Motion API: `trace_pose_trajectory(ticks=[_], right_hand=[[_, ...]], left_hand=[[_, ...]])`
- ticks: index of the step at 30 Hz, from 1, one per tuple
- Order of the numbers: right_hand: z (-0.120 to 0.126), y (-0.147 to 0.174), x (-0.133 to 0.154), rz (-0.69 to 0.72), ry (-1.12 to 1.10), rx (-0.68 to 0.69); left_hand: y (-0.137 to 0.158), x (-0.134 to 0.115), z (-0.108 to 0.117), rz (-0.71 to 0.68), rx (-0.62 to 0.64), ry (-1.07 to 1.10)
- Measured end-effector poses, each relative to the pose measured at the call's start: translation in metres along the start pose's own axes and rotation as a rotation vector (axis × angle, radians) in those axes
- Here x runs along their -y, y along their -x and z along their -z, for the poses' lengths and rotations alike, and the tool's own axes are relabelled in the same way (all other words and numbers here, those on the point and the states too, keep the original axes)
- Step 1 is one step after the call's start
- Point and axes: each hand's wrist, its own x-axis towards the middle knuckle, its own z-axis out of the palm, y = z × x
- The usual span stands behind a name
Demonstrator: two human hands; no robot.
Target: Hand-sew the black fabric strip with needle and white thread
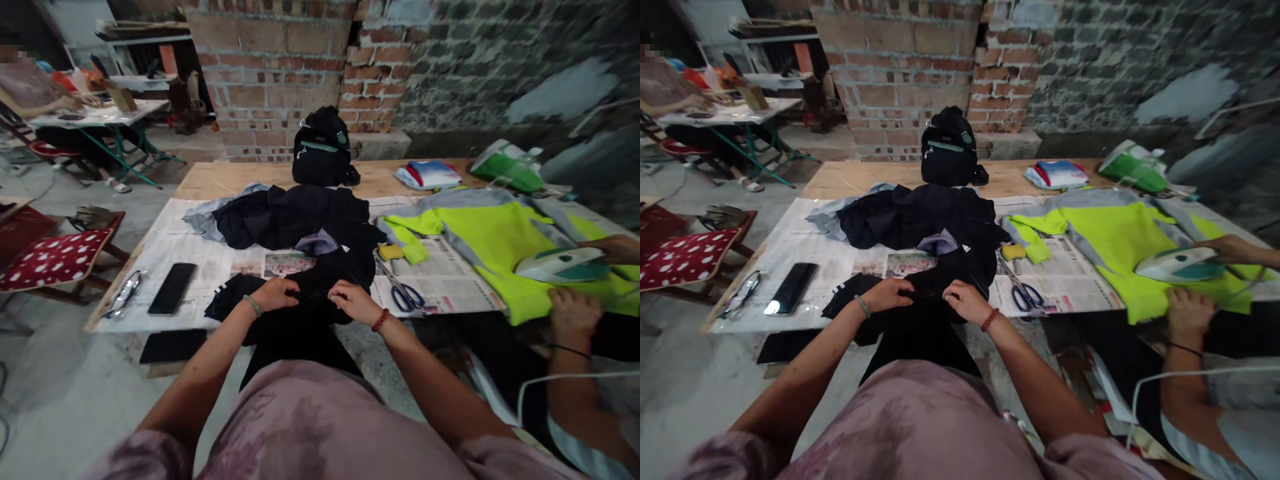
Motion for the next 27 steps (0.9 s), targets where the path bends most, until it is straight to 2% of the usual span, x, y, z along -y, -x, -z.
trace_pose_trajectory(ticks=[6,12,19,24,27], right_hand=[[0.0,-0.003,0.003,-0.008,0.005,0.002],[0.001,-0.002,0.004,-0.011,0.013,-0.009],[0.002,0.0,0.006,-0.015,0.006,-0.02],[0.002,0.001,0.009,-0.034,-0.005,-0.019],[0.002,0.002,0.009,-0.034,-0.018,-0.02]], left_hand=[[0.018,0.008,0.008,0.002,-0.161,0.071],[0.026,0.009,0.0,-0.24,-0.326,0.033],[0.028,0.005,-0.006,-0.085,-0.349,-0.253],[0.027,0.003,-0.013,-0.118,-0.345,-0.287],[0.026,0.004,-0.017,-0.086,-0.375,-0.306]])
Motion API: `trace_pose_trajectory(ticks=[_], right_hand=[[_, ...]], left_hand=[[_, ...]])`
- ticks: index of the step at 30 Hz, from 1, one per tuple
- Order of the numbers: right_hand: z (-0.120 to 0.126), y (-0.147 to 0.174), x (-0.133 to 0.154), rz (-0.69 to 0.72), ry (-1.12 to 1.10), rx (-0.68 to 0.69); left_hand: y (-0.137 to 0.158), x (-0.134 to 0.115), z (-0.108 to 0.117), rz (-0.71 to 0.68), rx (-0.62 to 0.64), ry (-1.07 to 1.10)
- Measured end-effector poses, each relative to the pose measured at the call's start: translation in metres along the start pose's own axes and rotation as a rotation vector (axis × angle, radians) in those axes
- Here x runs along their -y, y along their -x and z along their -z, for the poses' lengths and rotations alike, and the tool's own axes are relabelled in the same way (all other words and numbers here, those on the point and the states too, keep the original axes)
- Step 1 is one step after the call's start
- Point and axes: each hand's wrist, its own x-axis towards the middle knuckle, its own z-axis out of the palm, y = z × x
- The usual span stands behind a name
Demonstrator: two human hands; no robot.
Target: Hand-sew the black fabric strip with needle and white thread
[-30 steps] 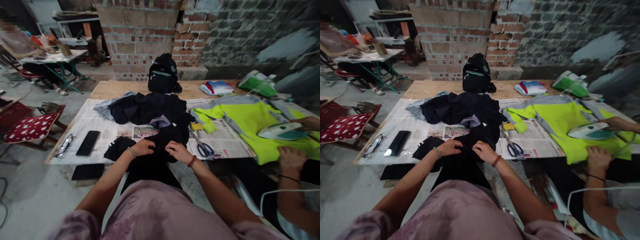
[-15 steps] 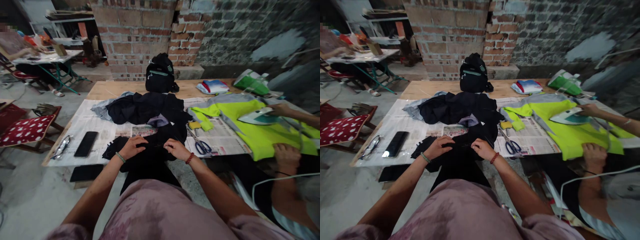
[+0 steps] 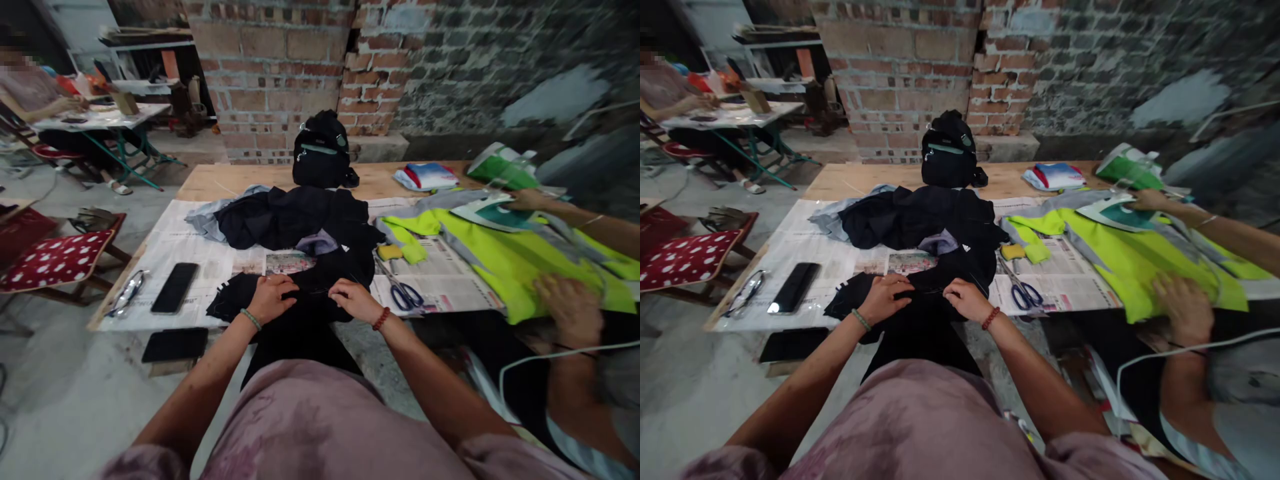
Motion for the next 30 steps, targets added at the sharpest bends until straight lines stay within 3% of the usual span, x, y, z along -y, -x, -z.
trace_pose_trajectory(ticks=[9,16,23,30], right_hand=[[-0.001,0.003,-0.003,-0.01,-0.024,0.008],[0.0,0.004,-0.001,-0.01,-0.034,0.008],[0.0,0.003,-0.002,-0.019,-0.035,0.018],[0.002,0.002,-0.001,-0.039,-0.077,0.027]], left_hand=[[0.004,-0.008,0.0,-0.049,-0.015,0.0],[0.004,-0.006,-0.005,0.083,-0.062,-0.054],[0.008,-0.006,-0.006,0.089,0.007,-0.005],[0.008,0.006,0.001,0.157,-0.057,0.041]])
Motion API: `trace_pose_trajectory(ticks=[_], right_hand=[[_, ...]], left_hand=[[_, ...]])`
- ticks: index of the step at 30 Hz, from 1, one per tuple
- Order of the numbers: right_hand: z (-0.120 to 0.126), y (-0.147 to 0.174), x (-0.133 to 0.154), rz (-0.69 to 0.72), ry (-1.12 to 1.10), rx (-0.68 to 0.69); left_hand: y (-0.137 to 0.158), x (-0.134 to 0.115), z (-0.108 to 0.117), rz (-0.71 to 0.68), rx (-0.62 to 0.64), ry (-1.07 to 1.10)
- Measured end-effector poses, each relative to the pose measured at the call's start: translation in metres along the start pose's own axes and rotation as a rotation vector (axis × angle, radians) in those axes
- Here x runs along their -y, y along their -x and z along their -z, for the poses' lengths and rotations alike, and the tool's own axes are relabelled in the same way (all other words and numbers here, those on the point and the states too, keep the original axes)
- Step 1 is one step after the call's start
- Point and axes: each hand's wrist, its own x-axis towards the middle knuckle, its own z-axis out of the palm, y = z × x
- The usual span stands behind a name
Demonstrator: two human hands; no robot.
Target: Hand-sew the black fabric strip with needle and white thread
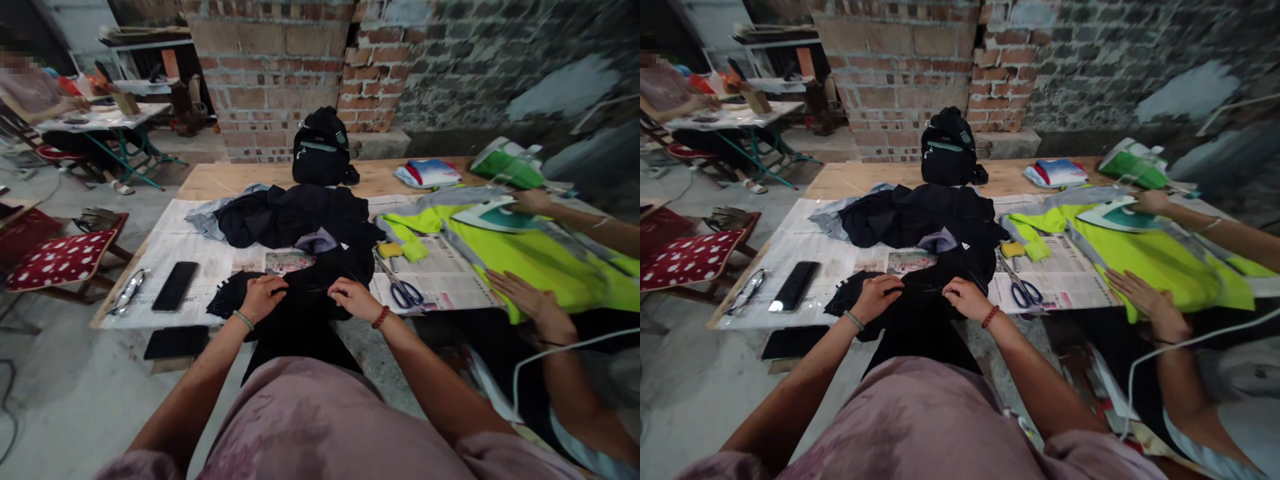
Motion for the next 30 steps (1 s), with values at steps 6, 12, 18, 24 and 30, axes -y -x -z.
trace_pose_trajectory(ticks=[6,12,18,24,30], right_hand=[[0.0,0.001,0.0,-0.019,-0.034,0.004],[0.001,0.002,0.0,-0.03,-0.022,0.009],[-0.001,0.0,-0.001,-0.02,-0.008,0.009],[-0.002,0.001,0.001,0.001,0.01,0.001],[0.001,0.003,-0.004,0.044,0.049,-0.01]], left_hand=[[-0.003,0.009,-0.006,0.021,0.004,-0.01],[-0.003,0.014,-0.008,0.022,-0.012,0.034],[0.001,0.011,-0.005,0.048,0.011,0.015],[-0.004,-0.005,-0.005,0.025,0.058,-0.002],[-0.005,-0.012,0.002,-0.155,0.014,0.001]])
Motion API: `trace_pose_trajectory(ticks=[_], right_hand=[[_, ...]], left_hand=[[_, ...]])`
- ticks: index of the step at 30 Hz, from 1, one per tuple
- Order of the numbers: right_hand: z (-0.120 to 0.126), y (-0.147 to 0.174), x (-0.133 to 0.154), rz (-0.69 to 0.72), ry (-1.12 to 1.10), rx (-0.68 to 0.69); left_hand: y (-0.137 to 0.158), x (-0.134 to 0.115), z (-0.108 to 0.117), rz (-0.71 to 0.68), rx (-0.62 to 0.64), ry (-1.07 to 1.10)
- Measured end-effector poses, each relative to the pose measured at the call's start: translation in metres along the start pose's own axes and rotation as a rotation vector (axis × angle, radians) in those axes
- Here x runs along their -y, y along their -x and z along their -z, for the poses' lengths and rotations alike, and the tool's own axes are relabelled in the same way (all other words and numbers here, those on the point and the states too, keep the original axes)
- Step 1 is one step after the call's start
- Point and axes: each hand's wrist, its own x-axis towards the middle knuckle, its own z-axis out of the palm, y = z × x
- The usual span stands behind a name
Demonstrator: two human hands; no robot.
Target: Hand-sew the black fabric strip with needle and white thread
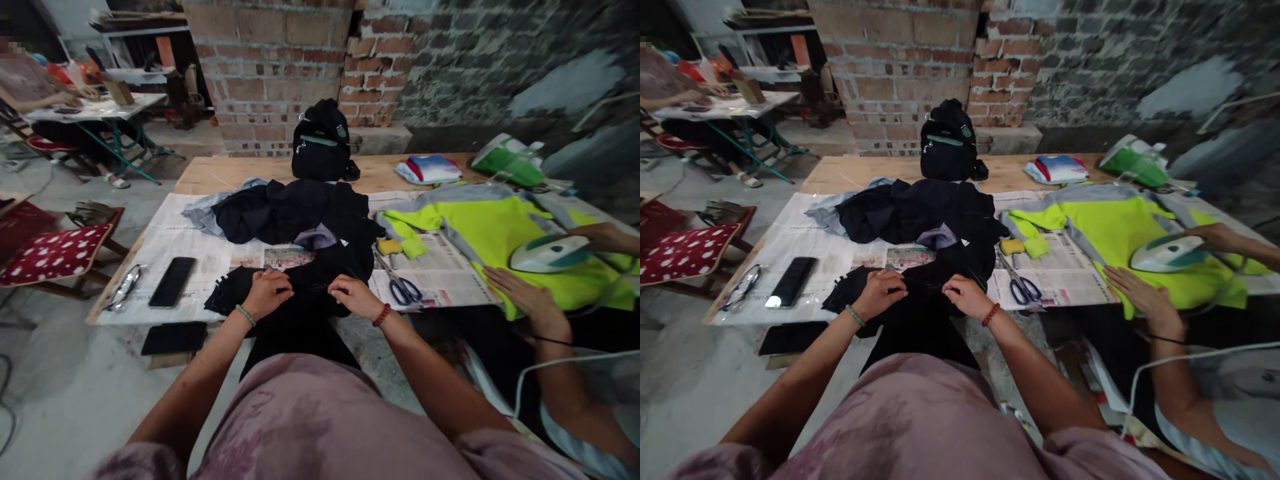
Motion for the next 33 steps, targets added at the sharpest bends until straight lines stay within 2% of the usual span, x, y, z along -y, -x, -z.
trace_pose_trajectory(ticks=[4,8,16,20,25,30,33], right_hand=[[0.001,-0.002,0.0,0.033,0.021,0.002],[0.001,-0.004,0.003,0.042,0.036,0.012],[0.002,-0.003,0.003,0.037,0.023,0.011],[0.001,-0.005,0.003,0.039,0.013,0.001],[0.002,-0.006,0.004,0.011,-0.006,0.006],[0.002,-0.007,0.002,-0.023,-0.033,0.028],[0.002,-0.008,0.001,-0.011,-0.014,0.012]], left_hand=[[0.002,-0.002,0.01,-0.124,0.024,0.025],[0.002,-0.003,0.015,-0.161,0.086,0.055],[-0.004,-0.009,0.021,-0.256,-0.075,0.317],[-0.005,-0.004,0.015,-0.134,-0.131,0.371],[-0.004,0.003,0.007,0.021,-0.145,0.339],[-0.005,0.007,0.001,0.168,-0.106,0.351],[-0.007,0.009,-0.001,0.239,-0.011,0.373]])
